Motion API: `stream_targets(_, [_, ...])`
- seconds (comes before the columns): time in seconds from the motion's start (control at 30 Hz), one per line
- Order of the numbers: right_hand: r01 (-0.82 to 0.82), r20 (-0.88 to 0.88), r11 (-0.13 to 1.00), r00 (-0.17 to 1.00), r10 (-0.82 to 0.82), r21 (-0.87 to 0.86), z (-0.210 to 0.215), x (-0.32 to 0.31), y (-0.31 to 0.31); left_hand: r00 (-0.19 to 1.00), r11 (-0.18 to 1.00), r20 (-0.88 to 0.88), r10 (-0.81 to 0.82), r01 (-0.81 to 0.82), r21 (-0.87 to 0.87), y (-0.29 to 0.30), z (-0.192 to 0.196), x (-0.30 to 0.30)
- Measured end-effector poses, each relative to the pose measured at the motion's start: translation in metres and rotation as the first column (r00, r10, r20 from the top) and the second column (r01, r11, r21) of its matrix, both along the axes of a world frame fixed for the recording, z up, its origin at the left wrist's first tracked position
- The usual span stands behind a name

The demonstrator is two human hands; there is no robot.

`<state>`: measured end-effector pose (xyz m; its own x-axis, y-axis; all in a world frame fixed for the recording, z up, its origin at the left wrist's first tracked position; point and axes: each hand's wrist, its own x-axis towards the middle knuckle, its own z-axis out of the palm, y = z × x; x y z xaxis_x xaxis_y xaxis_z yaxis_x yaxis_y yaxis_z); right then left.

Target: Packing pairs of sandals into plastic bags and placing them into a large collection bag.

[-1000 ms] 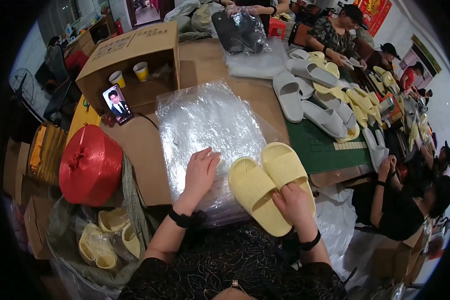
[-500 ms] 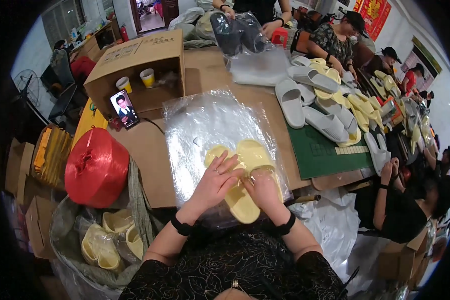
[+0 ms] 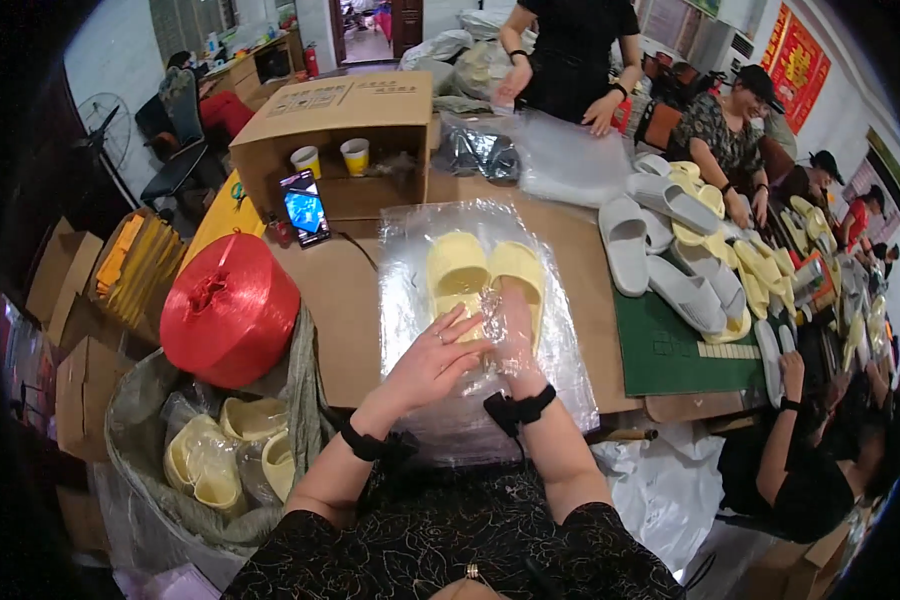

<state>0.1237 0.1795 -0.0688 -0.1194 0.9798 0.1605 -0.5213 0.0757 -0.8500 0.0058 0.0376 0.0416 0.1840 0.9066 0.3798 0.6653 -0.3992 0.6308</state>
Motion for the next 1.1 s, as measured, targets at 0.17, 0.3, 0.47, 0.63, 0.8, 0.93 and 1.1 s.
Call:
stream_targets(0.17, [-0.297, 0.795, 0.779, 0.467, -0.387, 0.553, 0.058, 0.050, -0.061, 0.987, 0.987, 0.018, 0.158, -0.158, 0.011, -0.026, -0.013, -0.030])
stream_targets(0.3, [-0.355, 0.713, 0.798, 0.690, -0.127, 0.486, 0.090, 0.130, -0.097, 0.973, 0.981, -0.129, 0.193, -0.196, -0.008, -0.051, -0.021, -0.047])
stream_targets(0.47, [-0.052, 0.716, 0.821, 0.522, -0.464, 0.569, 0.073, 0.203, -0.078, 0.949, 0.990, -0.292, 0.121, -0.136, -0.033, -0.066, -0.024, -0.043])
stream_targets(0.63, [-0.389, 0.831, 0.750, 0.402, -0.385, 0.535, 0.070, 0.204, -0.061, 0.949, 0.993, -0.301, 0.096, -0.070, 0.096, -0.074, -0.041, -0.043])
stream_targets(0.8, [-0.506, 0.892, 0.751, 0.377, -0.249, 0.423, 0.066, 0.201, -0.059, 0.949, 0.990, -0.289, 0.129, -0.104, 0.098, -0.085, -0.040, -0.045])
stream_targets(0.93, [-0.449, 0.846, 0.750, 0.457, -0.274, 0.485, 0.060, 0.208, -0.050, 0.955, 0.990, -0.260, 0.140, -0.129, 0.060, -0.089, -0.045, -0.047])
stream_targets(1.1, [-0.299, 0.761, 0.858, 0.631, -0.152, 0.418, 0.046, 0.205, -0.049, 0.976, 0.978, 0.080, 0.203, -0.207, 0.039, -0.083, -0.050, -0.047])
